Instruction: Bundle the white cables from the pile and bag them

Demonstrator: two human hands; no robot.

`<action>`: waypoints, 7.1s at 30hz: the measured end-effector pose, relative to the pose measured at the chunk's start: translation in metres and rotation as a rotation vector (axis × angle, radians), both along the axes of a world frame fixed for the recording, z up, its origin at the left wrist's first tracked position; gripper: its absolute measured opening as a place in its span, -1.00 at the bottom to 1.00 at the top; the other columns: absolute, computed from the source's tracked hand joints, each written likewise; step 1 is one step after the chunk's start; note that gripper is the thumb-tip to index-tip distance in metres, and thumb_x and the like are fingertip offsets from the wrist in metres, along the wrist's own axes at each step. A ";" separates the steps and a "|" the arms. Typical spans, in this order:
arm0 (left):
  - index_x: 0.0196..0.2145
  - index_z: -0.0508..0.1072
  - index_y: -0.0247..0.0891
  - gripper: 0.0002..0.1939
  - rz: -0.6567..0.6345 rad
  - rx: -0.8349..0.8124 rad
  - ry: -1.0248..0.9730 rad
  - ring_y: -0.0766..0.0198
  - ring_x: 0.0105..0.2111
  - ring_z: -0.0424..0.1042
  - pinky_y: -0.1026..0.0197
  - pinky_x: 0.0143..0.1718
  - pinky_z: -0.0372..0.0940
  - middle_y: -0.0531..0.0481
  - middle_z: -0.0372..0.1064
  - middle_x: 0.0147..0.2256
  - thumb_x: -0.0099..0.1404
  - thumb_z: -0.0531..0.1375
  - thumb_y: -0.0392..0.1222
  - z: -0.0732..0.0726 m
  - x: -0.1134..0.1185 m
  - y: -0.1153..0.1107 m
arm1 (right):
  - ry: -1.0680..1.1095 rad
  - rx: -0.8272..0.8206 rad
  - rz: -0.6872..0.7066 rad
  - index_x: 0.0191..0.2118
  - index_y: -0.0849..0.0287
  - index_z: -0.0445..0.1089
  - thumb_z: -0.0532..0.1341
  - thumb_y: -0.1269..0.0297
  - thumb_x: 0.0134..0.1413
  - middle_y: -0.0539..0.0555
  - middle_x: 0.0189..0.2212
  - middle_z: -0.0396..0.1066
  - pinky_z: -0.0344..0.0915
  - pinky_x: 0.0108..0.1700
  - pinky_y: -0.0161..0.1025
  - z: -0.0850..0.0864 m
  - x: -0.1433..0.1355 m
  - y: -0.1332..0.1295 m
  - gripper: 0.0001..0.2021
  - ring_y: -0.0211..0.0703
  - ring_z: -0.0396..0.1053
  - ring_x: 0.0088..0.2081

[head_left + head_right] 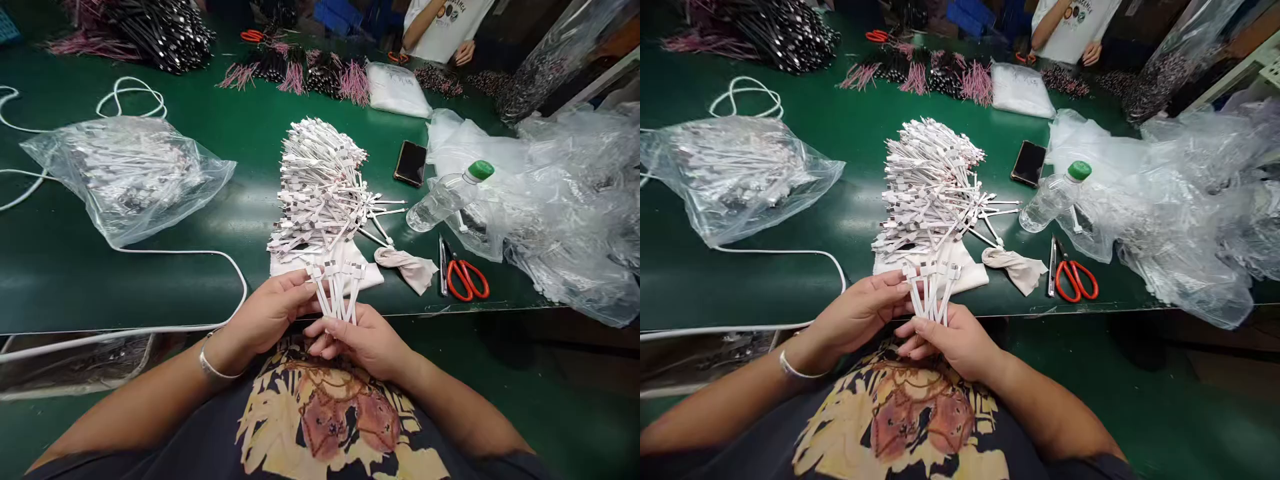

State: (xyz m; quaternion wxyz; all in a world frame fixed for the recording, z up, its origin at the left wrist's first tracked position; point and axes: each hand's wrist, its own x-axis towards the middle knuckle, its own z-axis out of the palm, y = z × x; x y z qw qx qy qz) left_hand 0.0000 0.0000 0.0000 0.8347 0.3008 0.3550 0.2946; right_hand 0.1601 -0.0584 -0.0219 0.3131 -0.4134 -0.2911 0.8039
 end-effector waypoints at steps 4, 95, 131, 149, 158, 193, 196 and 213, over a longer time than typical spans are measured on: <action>-0.26 0.44 -0.34 -0.85 -0.014 -0.019 -0.034 0.37 -0.40 0.40 0.35 -0.35 0.30 -0.07 0.44 -0.32 0.23 0.19 -0.22 0.001 -0.003 -0.003 | -0.001 0.009 0.001 -0.26 0.31 0.50 0.26 0.11 0.05 0.14 -0.45 0.52 0.39 -0.34 -0.43 -0.002 0.000 0.001 -0.68 -0.31 0.49 -0.42; -0.29 0.48 -0.35 -0.65 -0.110 0.076 0.330 0.45 -0.81 0.11 0.39 -0.80 -0.03 0.10 0.23 -0.71 0.08 0.28 0.00 -0.006 0.010 -0.021 | 0.041 0.044 0.128 -0.30 0.32 0.51 0.30 -0.01 -0.09 0.12 -0.46 0.49 0.39 -0.32 -0.31 -0.004 -0.011 0.001 -0.58 -0.29 0.44 -0.46; -0.37 0.40 -0.32 -0.64 -0.177 0.168 0.424 0.44 -0.79 0.09 0.36 -0.73 -0.01 0.18 0.09 -0.78 0.16 0.20 0.09 -0.007 0.005 -0.024 | 0.169 0.020 0.190 -0.24 0.35 0.50 0.31 0.10 -0.02 0.19 -0.33 0.49 0.37 -0.39 -0.45 -0.020 -0.004 -0.001 -0.64 -0.29 0.47 -0.39; -0.12 0.50 -0.42 -0.57 -0.033 -0.112 0.214 0.46 -0.85 0.10 0.42 -0.85 -0.05 0.04 0.32 -0.72 0.15 0.23 -0.04 -0.004 0.012 -0.022 | 0.225 -0.023 0.194 -0.20 0.41 0.45 0.19 -0.11 0.02 0.26 -0.33 0.48 0.39 -0.37 -0.37 -0.013 -0.007 0.001 -0.45 -0.29 0.46 -0.46; -0.04 0.47 -0.45 -0.51 -0.083 -0.140 0.195 0.42 -0.87 0.11 0.41 -0.88 -0.06 -0.06 0.35 -0.71 0.17 0.17 -0.03 -0.009 0.006 -0.021 | 0.205 -0.012 0.182 -0.23 0.38 0.44 0.23 -0.05 0.01 0.24 -0.30 0.47 0.39 -0.35 -0.35 -0.007 -0.008 0.002 -0.52 -0.29 0.46 -0.44; -0.08 0.34 -0.28 -0.65 -0.032 0.440 0.134 0.27 -0.37 0.46 0.20 -0.36 0.37 -0.18 0.37 -0.09 0.27 0.11 -0.02 0.008 -0.016 -0.014 | -0.133 0.272 0.364 -0.42 0.24 0.30 0.14 -0.04 0.12 -0.04 -0.60 0.27 0.15 -0.41 -0.34 0.028 -0.008 0.032 -0.62 -0.35 0.19 -0.52; 0.17 0.12 -0.24 -0.42 0.258 0.983 0.553 0.02 0.15 0.16 -0.04 0.13 0.10 -0.26 0.14 0.15 0.23 0.17 -0.09 0.016 -0.039 -0.010 | -0.252 0.278 0.359 -0.39 0.19 0.21 0.11 -0.07 0.13 -0.13 -0.66 0.15 -0.03 -0.60 -0.41 0.035 -0.014 0.045 -0.62 -0.43 0.04 -0.65; -0.20 0.41 -0.41 -0.70 -0.050 1.058 1.953 0.02 -0.20 0.34 0.08 -0.17 0.16 -0.31 0.38 -0.24 0.26 -0.08 -0.39 0.034 -0.123 0.082 | -0.288 0.330 0.401 0.16 0.16 0.17 0.18 0.05 0.10 0.13 -0.22 0.37 0.29 -0.41 -0.36 0.032 -0.032 0.046 -0.46 -0.25 0.36 -0.30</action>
